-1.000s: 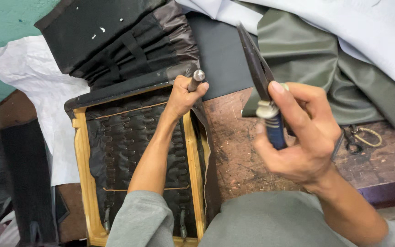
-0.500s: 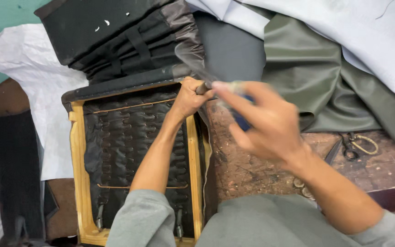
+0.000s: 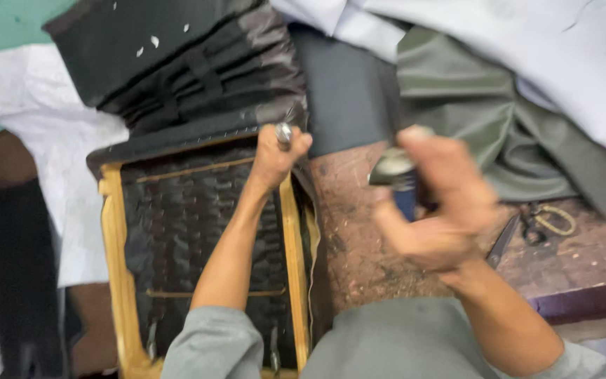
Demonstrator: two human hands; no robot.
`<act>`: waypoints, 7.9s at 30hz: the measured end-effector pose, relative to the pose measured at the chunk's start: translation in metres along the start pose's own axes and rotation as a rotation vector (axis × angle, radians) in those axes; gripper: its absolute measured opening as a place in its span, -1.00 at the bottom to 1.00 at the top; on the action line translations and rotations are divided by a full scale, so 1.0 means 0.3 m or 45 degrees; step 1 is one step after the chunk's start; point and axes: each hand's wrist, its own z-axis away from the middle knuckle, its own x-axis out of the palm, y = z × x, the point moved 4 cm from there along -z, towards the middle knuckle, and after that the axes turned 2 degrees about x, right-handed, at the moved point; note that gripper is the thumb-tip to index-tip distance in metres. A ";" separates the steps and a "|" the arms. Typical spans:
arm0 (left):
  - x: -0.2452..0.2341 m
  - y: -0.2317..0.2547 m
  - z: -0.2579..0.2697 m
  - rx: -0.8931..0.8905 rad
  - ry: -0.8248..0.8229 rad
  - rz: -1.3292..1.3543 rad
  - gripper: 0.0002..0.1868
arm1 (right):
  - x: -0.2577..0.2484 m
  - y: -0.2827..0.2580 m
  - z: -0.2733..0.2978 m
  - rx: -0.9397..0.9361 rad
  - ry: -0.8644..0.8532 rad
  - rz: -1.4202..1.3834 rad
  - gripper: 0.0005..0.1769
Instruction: The person uses a hammer and a metal tool to secure upholstery fabric to the wooden frame of a chair. They repeatedly hammer along the edges of the frame to attach the fabric, then flip the chair to work on the opposite side.
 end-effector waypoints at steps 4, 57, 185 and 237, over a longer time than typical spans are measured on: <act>-0.028 0.029 -0.015 0.002 0.075 0.013 -0.46 | -0.058 0.028 0.064 0.175 0.086 -0.004 -0.26; 0.072 0.002 -0.087 -0.193 -0.303 -0.236 -0.50 | -0.031 0.084 0.101 0.309 -0.044 -0.064 -0.25; -0.025 -0.300 0.335 -0.729 0.975 -0.104 -0.71 | 0.566 0.719 0.295 -0.020 -0.970 -0.079 -0.07; -0.028 -0.120 0.324 -0.353 1.213 -0.624 -0.68 | 0.029 0.537 0.673 1.525 -1.164 -0.623 -0.45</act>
